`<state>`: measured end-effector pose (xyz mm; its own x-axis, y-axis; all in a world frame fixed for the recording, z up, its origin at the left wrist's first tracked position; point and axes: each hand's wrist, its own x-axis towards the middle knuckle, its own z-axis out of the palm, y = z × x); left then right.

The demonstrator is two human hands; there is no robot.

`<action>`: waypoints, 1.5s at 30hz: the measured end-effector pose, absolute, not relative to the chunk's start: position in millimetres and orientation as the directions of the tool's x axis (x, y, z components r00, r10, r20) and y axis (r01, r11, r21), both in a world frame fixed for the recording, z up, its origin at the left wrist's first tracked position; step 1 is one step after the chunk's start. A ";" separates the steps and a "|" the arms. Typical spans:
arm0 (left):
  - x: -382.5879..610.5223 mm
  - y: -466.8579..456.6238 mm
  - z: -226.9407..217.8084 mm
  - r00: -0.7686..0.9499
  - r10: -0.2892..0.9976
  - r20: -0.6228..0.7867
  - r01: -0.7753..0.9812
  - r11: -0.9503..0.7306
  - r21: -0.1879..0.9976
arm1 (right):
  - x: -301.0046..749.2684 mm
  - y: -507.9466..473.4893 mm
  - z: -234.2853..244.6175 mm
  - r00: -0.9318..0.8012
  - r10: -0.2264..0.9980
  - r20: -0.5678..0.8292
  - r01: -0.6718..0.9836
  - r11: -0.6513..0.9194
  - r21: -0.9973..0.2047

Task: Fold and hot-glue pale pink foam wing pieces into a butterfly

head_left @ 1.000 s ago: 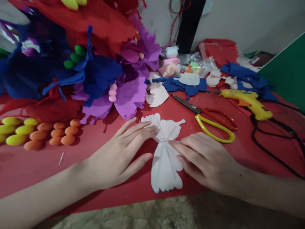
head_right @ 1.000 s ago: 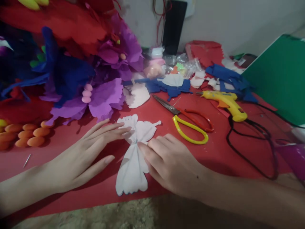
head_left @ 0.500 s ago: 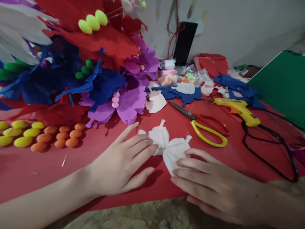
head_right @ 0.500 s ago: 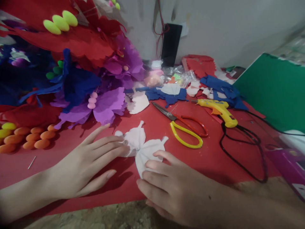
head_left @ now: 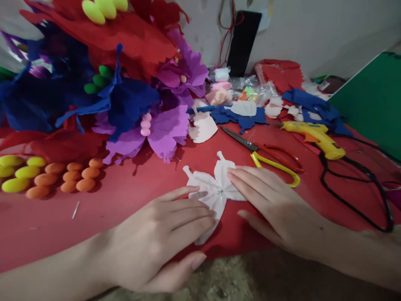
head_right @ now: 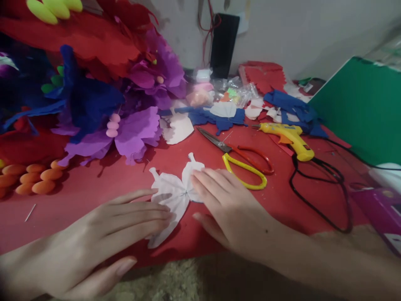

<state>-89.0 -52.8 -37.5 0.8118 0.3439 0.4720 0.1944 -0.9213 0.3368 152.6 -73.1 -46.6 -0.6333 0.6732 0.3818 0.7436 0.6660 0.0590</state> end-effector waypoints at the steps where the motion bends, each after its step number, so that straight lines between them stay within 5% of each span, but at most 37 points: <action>1: -89.2 -52.9 -38.0 0.813 0.344 0.469 0.193 -0.920 0.341 | 149.8 -72.9 -48.6 -0.653 0.672 0.349 0.738 0.667 0.098; 13: -81.9 -45.1 -39.3 0.906 0.409 0.113 0.371 -0.892 0.257 | 140.7 -62.3 -57.0 -0.708 0.666 0.236 0.706 0.680 0.197; 45: -76.7 -45.6 -44.3 0.891 0.428 0.152 0.396 -0.895 0.203 | 142.4 -61.3 -60.7 -0.708 0.690 0.150 0.705 0.703 0.094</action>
